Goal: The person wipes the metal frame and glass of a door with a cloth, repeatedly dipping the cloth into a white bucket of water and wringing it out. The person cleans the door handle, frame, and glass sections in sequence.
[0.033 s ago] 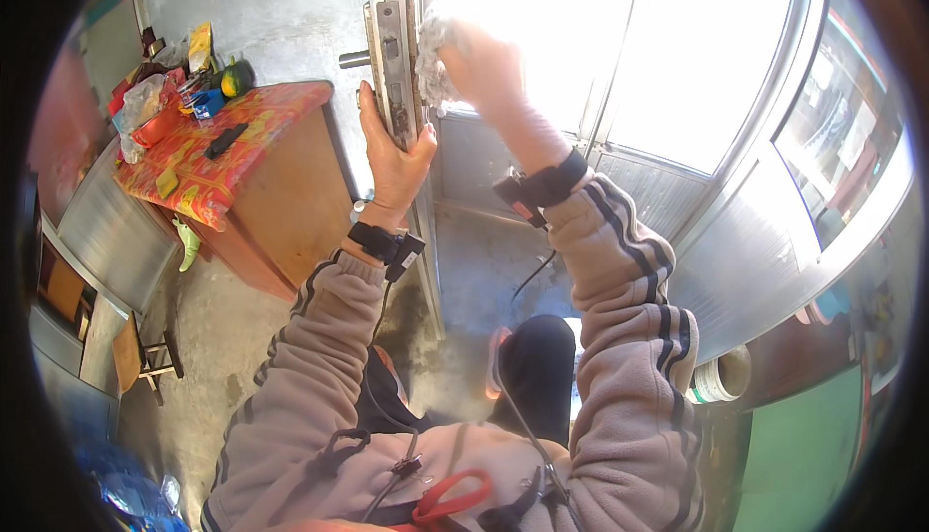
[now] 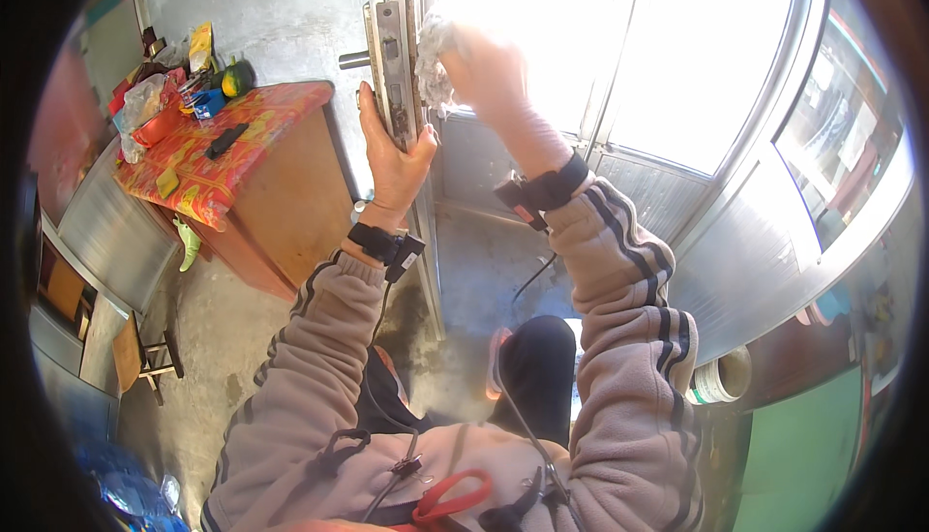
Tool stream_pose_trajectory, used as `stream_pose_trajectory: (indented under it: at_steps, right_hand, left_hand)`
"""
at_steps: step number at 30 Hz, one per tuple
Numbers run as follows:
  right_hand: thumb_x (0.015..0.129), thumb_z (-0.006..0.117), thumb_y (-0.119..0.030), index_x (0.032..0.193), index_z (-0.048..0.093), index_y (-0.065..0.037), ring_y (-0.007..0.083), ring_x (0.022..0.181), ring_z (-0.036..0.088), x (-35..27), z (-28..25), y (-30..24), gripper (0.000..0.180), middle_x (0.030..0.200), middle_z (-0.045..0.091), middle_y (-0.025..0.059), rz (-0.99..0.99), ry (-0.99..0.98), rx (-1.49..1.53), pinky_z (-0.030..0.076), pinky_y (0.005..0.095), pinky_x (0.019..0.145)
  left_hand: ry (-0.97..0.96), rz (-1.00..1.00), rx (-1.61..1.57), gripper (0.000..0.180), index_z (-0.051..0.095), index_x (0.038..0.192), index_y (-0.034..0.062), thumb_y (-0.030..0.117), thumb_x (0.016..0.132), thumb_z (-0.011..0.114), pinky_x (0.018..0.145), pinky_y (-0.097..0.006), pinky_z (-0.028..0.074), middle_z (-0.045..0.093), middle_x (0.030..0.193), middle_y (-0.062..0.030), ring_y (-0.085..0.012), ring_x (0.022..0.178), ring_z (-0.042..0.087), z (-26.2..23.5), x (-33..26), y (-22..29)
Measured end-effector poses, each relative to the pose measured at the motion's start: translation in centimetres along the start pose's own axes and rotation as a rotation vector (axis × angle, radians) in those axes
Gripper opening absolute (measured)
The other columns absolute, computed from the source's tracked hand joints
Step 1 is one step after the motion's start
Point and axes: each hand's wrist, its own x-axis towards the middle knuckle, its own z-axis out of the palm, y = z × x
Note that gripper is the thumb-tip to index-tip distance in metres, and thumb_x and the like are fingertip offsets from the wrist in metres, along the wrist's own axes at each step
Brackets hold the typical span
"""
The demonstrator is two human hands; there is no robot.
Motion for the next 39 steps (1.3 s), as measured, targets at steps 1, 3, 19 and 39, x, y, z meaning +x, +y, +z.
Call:
stream_pose_trajectory:
  at_steps: [1,3,19,39]
  right_hand:
    - [0.089,0.078,-0.022,0.118,0.073,-0.009,0.0405,0.085,0.073,-0.4,-0.1,-0.1,0.032,0.117,0.069,0.0202,-0.062,0.027,-0.060,0.060,0.0462,0.080]
    - [0.087,0.079,-0.019,0.119,0.074,-0.012,0.0392,0.084,0.073,-1.1,-0.3,-0.1,0.033,0.124,0.066,0.0177,-0.149,0.044,-0.149,0.061,0.0452,0.075]
    - [0.084,0.082,-0.012,0.113,0.073,-0.013,0.0342,0.094,0.071,-4.8,-4.1,-0.8,0.030,0.097,0.072,0.0103,-0.248,0.132,-0.099,0.059,0.0457,0.081]
    - [0.096,0.073,-0.018,0.144,0.070,-0.023,0.0351,0.096,0.077,-6.3,-2.6,-1.3,0.049,0.135,0.071,0.0142,-0.058,-0.055,-0.005,0.063,0.0456,0.076]
  left_hand:
    - [-0.019,-0.058,-0.022,0.109,0.019,0.171,-0.0100,0.008,0.084,0.082,0.120,-0.051,0.044,0.048,0.149,-0.0335,-0.0495,0.140,0.052,-0.1,-0.1,0.0]
    - [-0.042,-0.080,-0.056,0.109,0.015,0.174,-0.0073,0.005,0.087,0.080,0.127,-0.046,0.039,0.037,0.165,-0.0302,-0.0425,0.153,0.043,-0.5,-0.2,-0.2]
    - [-0.039,-0.109,-0.087,0.112,0.014,0.174,-0.0066,0.002,0.084,0.080,0.121,-0.047,0.045,0.047,0.150,-0.0281,-0.0440,0.141,0.053,-1.0,-0.2,-0.6]
    - [-0.042,-0.085,-0.113,0.111,0.010,0.175,-0.0073,0.000,0.083,0.072,0.135,-0.043,0.026,0.026,0.178,-0.0271,-0.0392,0.166,0.030,-0.8,-0.2,-1.1]
